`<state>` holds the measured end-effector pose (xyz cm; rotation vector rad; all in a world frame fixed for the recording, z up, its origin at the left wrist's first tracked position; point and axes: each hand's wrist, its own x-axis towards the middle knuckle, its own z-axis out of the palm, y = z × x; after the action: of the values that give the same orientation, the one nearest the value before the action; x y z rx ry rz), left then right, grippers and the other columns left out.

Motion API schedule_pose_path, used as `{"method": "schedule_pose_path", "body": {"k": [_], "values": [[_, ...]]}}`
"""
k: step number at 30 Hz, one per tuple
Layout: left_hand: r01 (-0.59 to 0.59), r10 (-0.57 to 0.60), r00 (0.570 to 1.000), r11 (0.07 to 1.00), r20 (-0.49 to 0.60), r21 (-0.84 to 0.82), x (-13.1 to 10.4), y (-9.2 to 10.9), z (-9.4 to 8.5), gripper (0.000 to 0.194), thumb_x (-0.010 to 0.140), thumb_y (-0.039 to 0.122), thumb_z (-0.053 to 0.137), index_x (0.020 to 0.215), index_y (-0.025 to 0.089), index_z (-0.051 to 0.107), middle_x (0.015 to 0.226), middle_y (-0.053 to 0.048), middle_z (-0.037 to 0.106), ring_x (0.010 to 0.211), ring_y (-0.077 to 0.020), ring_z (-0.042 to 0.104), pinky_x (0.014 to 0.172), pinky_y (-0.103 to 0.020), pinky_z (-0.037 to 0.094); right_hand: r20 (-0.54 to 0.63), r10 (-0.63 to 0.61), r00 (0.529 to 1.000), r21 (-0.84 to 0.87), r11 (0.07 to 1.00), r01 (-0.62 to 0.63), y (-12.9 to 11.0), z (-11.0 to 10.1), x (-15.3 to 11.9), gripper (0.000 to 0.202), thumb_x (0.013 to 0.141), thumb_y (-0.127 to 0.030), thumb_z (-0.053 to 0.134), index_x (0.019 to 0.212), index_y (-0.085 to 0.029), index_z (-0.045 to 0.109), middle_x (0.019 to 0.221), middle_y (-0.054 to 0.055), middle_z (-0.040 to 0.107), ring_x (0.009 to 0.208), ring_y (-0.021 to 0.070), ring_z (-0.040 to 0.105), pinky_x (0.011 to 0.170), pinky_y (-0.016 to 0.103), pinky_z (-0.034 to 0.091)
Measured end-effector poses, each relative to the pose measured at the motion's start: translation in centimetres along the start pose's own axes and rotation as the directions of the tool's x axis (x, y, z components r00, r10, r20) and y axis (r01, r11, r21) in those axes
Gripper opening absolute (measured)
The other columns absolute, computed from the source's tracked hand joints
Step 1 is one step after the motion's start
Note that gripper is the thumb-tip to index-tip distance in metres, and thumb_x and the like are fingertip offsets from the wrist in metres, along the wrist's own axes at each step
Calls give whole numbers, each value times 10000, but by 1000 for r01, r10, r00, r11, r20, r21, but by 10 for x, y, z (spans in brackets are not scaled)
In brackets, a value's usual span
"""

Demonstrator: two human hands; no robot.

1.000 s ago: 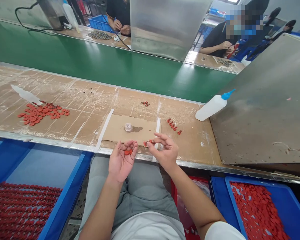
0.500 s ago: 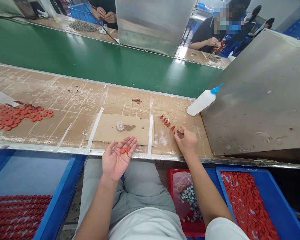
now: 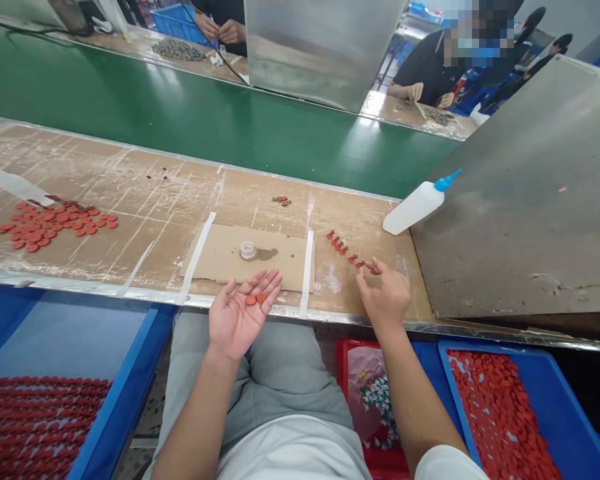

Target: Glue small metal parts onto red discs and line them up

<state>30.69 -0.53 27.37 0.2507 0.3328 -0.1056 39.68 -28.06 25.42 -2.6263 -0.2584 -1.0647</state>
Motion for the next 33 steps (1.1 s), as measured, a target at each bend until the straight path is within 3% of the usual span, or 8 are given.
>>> {"method": "schedule_pose_path", "body": {"k": [2, 5, 10, 15, 25, 31, 33], "values": [[6, -6, 1000, 1000, -3, -9, 0, -1, 1, 443, 872, 378, 489, 1100, 27, 635, 1320, -250, 555, 1275, -315, 492, 1062, -407, 417, 1, -55, 998, 139, 989, 54, -27, -18, -5, 311, 784, -277, 657, 1083, -195, 637, 872, 60, 743, 772, 204, 690, 827, 395, 532], [15, -15, 1000, 1000, -16, -18, -1, -3, 5, 433, 870, 372, 486, 1117, 47, 632, 1311, -236, 568, 1282, -304, 489, 1051, -421, 427, 79, -250, 965, 424, 884, 195, -75, -34, -13, 351, 733, -234, 732, 1072, -260, 645, 886, 37, 742, 773, 211, 677, 759, 386, 541], [33, -32, 999, 999, 9, -11, -7, -6, 10, 443, 872, 383, 482, 1140, 56, 616, 1331, -230, 553, 1294, -293, 478, 1033, -379, 436, 178, -434, 883, 621, 746, 241, -127, -24, -17, 436, 741, -256, 752, 1157, -285, 625, 947, 34, 741, 794, 218, 633, 752, 402, 524], [47, -48, 998, 999, 46, 12, -13, -6, 8, 415, 892, 356, 459, 1167, 83, 609, 1330, -202, 565, 1302, -278, 471, 959, -329, 479, 226, -579, 783, 711, 648, 274, -132, -12, -2, 291, 809, -210, 683, 1094, -252, 646, 888, 27, 740, 770, 177, 617, 737, 346, 532], [31, -36, 997, 997, 74, 75, -13, -4, 3, 323, 899, 237, 475, 1132, 88, 642, 1277, -167, 616, 1248, -237, 531, 1002, -300, 450, 126, -826, 550, 616, 499, 609, -139, -13, 20, 251, 870, -201, 598, 1115, -227, 645, 884, 40, 749, 809, 172, 687, 709, 309, 547], [-28, 25, 999, 997, 38, 67, -10, -5, -2, 217, 868, 198, 584, 1036, 100, 681, 1065, -120, 714, 1013, -163, 659, 909, -264, 512, -62, -812, 580, 538, 463, 705, -140, -6, 27, 359, 868, -170, 606, 1225, -195, 578, 935, 52, 747, 813, 135, 695, 652, 248, 526], [-23, 21, 999, 999, 40, 40, -9, -4, -4, 173, 865, 194, 595, 970, 102, 697, 974, -85, 727, 907, -122, 671, 863, -236, 532, -106, -820, 563, 500, 445, 743, -140, -3, 29, 364, 870, -167, 605, 1232, -169, 572, 936, 56, 747, 830, 129, 691, 650, 240, 523]]}}
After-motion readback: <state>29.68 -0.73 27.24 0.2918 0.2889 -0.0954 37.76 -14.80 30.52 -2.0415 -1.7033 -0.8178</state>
